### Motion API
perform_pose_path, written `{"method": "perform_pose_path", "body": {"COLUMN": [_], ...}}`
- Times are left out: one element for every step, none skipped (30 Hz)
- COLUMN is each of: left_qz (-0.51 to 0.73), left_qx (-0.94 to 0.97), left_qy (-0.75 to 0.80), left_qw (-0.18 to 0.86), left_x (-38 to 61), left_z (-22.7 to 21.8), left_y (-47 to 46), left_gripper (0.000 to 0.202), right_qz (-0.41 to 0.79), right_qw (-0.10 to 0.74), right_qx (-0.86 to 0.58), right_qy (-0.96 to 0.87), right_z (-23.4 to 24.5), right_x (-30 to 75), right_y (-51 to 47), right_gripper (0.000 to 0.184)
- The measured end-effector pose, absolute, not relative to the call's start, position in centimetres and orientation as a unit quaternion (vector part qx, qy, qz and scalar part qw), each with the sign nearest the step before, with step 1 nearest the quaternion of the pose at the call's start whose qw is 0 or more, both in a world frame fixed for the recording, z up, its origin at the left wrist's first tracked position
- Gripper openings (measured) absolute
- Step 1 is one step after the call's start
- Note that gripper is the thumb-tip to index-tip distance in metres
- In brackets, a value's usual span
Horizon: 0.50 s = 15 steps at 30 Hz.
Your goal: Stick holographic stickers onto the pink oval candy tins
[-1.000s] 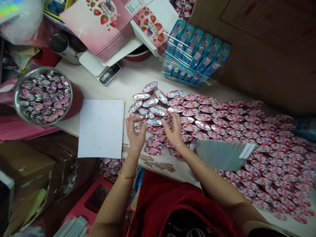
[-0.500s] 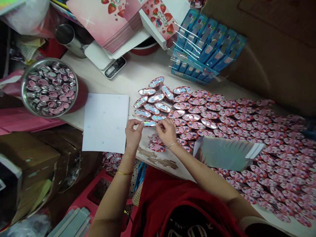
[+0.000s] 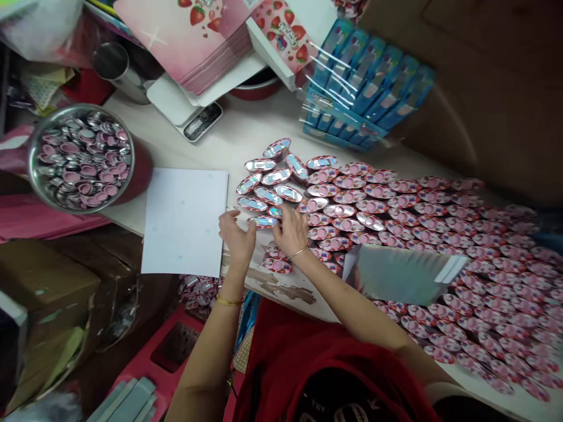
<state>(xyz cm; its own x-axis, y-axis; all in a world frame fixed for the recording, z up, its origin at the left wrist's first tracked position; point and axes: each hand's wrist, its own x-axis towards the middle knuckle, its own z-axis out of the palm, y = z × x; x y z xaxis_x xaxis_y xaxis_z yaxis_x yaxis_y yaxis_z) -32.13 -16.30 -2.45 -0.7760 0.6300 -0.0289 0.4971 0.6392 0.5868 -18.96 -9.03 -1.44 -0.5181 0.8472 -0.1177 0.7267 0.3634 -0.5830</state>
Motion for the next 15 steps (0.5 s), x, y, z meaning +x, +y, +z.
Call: {"method": "perform_pose_path", "body": {"left_qz": [0.291,0.301,0.317,0.341,0.367,0.390,0.404,0.404,0.390,0.361,0.320,0.276,0.231,0.194,0.171], "left_qx": [0.314,0.324,0.347,0.380,0.421,0.468,0.515,0.561,0.604,0.645,0.684,0.715,0.739,0.758,0.771], "left_qy": [0.898,0.892,0.879,0.856,0.822,0.781,0.735,0.691,0.654,0.625,0.602,0.585,0.569,0.552,0.534], "left_qw": [0.101,0.088,0.083,0.089,0.109,0.140,0.176,0.211,0.235,0.249,0.259,0.265,0.275,0.288,0.303], "left_x": [-31.9,-31.5,-30.7,-29.5,-27.9,-25.7,-23.1,-20.1,-17.0,-13.9,-11.0,-8.6,-6.6,-5.2,-4.5], "left_z": [-2.0,-1.5,-0.9,-0.3,0.3,0.9,1.6,2.2,2.8,3.3,3.7,3.9,3.9,3.8,3.7], "left_y": [-16.0,-15.6,-14.9,-14.0,-12.9,-11.7,-10.4,-9.1,-7.9,-6.8,-5.8,-5.0,-4.4,-3.9,-3.6], "left_gripper": [0.043,0.047,0.046,0.042,0.037,0.032,0.029,0.029,0.030,0.033,0.038,0.041,0.037,0.030,0.022], "right_qz": [0.303,0.308,0.308,0.301,0.286,0.263,0.234,0.201,0.168,0.136,0.111,0.093,0.084,0.090,0.122], "right_qw": [0.114,0.129,0.148,0.168,0.190,0.210,0.231,0.250,0.266,0.278,0.284,0.281,0.276,0.274,0.276], "right_qx": [-0.466,-0.452,-0.444,-0.446,-0.459,-0.482,-0.512,-0.545,-0.578,-0.609,-0.635,-0.662,-0.689,-0.712,-0.728], "right_qy": [-0.824,-0.827,-0.828,-0.826,-0.820,-0.809,-0.794,-0.775,-0.753,-0.730,-0.709,-0.689,-0.665,-0.640,-0.616], "right_z": [-0.8,-0.1,0.8,1.7,2.7,3.6,4.4,5.1,5.5,5.8,5.8,5.7,5.4,5.0,4.6], "right_x": [-18.5,-17.8,-16.7,-15.2,-13.3,-11.0,-8.5,-5.6,-2.6,0.6,3.7,6.7,9.4,11.8,13.8], "right_y": [-8.8,-8.4,-8.0,-7.6,-7.1,-6.6,-6.1,-5.7,-5.3,-4.9,-4.5,-4.3,-4.1,-3.9,-3.9], "right_gripper": [0.044,0.047,0.047,0.045,0.043,0.042,0.041,0.041,0.042,0.045,0.050,0.057,0.065,0.071,0.073]}}
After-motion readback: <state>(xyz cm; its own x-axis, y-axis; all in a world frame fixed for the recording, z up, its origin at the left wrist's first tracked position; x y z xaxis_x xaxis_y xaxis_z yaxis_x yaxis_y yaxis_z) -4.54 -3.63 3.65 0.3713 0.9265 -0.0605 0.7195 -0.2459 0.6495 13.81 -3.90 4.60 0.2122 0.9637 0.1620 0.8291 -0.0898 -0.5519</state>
